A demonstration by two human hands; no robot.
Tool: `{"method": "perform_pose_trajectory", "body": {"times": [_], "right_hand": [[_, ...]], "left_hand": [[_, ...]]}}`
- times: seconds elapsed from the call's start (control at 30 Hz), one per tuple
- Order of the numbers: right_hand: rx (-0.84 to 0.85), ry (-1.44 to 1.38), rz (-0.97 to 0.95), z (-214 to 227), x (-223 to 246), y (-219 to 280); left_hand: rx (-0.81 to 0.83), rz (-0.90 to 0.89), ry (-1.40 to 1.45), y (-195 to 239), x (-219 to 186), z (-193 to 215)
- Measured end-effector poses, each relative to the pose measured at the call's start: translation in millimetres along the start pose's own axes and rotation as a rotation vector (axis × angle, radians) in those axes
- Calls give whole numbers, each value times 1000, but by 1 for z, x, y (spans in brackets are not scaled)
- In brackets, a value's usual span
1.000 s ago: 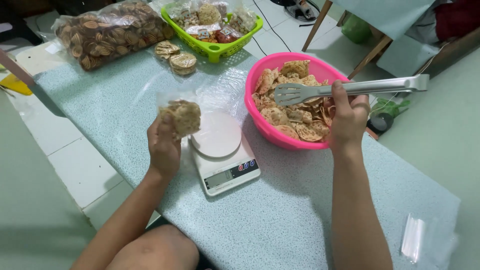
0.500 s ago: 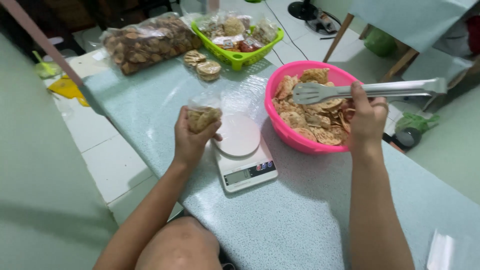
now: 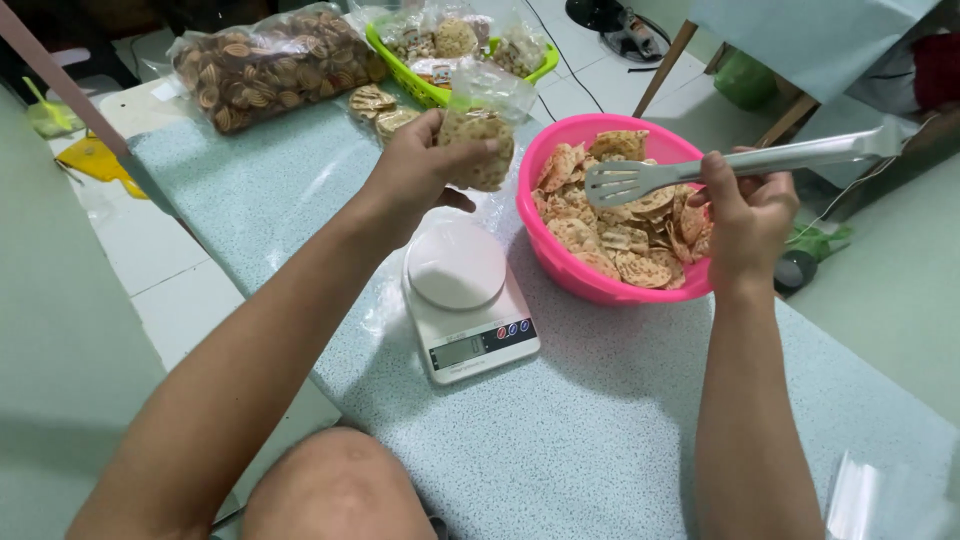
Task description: Using tongs to transfer crackers from a bowl into a plastic bag and weighing the portion on a digital scale.
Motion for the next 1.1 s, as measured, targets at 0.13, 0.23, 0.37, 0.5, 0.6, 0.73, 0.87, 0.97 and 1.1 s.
{"method": "perform_pose_trajectory", "body": {"times": [0.13, 0.23, 0.37, 0.5, 0.6, 0.73, 0.87, 0.97, 1.1], "right_hand": [[10, 6, 54, 1, -3, 0], [-26, -8, -6, 6, -12, -2], [-49, -132, -80, 9, -16, -7], [-24, -86, -100, 10, -18, -4], [-11, -8, -60, 11, -18, -4], [14, 14, -62, 7, -14, -1], [46, 1, -48, 3, -11, 0], [53, -9, -39, 4, -11, -2], [102, 18, -16, -3, -7, -2]], "left_hand": [[35, 34, 6, 4, -27, -19], [83, 51, -59, 4, -25, -32], [153, -47, -218, -4, -10, -41], [117, -138, -418, 18, -6, -40], [129, -315, -360, 31, -1, -38], [180, -234, -433, 40, 26, -16], [111, -114, -110, 22, 37, 2], [36, -39, -28, 21, 27, 1], [54, -46, -35, 19, 34, -7]]}}
Point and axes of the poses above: each hand's wrist, its own y-axis away from the middle knuckle, its own z-axis out of the back of the hand, x = y × z, the point moved 7 cm from there along -y, towards the middle knuckle, and after that the axes turned 11 degrees about -y, right-handed, at the moved point
